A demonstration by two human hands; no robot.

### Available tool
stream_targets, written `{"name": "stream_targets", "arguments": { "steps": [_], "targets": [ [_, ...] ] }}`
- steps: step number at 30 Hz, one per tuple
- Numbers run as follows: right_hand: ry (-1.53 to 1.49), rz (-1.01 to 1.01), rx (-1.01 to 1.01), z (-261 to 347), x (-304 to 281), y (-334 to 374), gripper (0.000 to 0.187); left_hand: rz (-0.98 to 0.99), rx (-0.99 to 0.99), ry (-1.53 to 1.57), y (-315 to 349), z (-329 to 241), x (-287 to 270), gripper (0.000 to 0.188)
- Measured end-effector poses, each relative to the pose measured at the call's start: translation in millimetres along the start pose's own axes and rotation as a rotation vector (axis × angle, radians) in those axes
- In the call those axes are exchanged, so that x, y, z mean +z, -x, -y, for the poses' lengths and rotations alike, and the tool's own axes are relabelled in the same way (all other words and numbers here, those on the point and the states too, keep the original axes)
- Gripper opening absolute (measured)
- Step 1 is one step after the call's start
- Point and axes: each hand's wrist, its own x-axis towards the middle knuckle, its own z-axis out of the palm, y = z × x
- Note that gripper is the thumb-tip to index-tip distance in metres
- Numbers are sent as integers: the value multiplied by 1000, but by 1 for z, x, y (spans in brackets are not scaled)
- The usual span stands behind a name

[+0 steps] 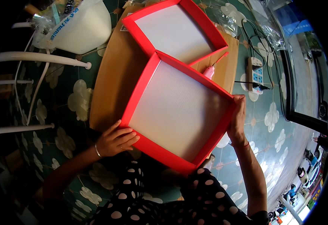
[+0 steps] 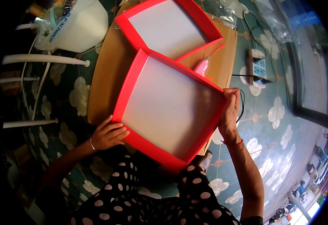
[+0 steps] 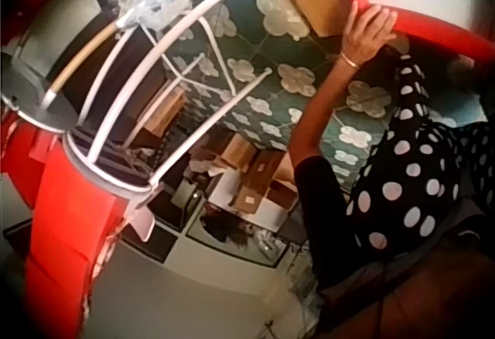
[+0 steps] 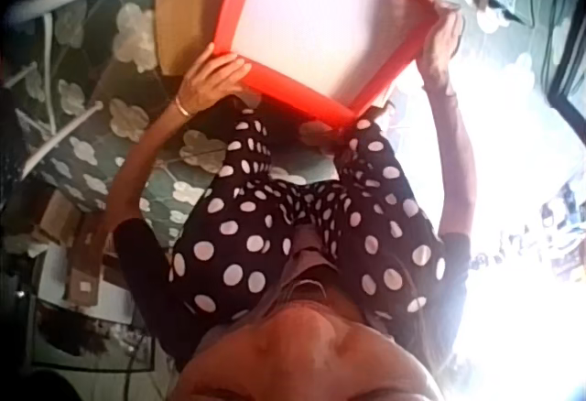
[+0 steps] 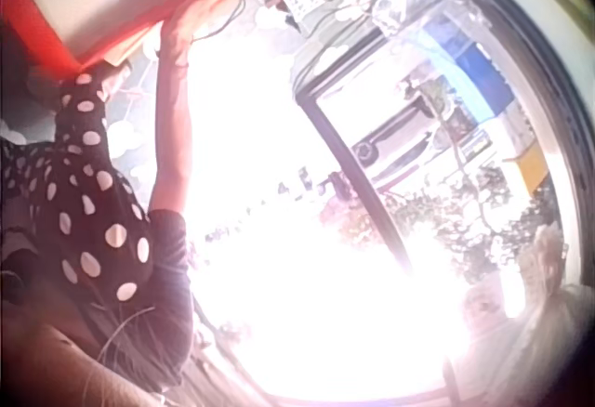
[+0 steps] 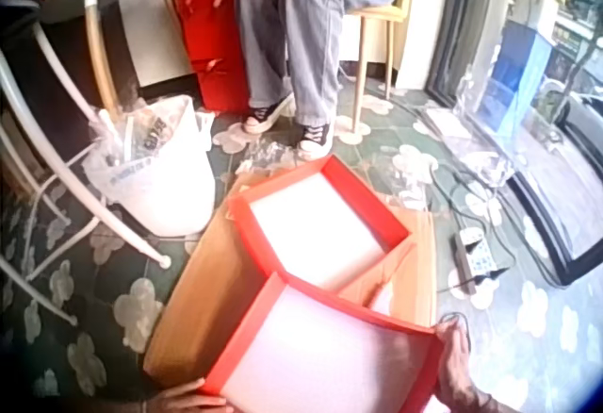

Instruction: The person uses a hot glue gun to apply glue to the edges of a red box frame and presses a white sheet into place. They repeat this process on multiple red box frames, stacking the completed units.

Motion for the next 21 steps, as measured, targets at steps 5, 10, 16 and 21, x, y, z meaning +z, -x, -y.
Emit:
{"name": "stream_targets", "arguments": {
  "steps": [5, 10, 16, 21],
  "targets": [
    [31, -55, -123, -14, 0, 2, 13, -89, -90, -227, 5, -12, 37, 35],
    [-36, -66, -151, -17, -6, 10, 14, -99, -10, -125, -3, -6, 42, 22],
    [-29, -117, -160, -17, -5, 24, 14, -30, -36, -165, 8, -8, 48, 19],
    [23, -183, -104, -11, -6, 38, 14, 159, -200, -253, -10, -36, 22, 26]
  ]
}}
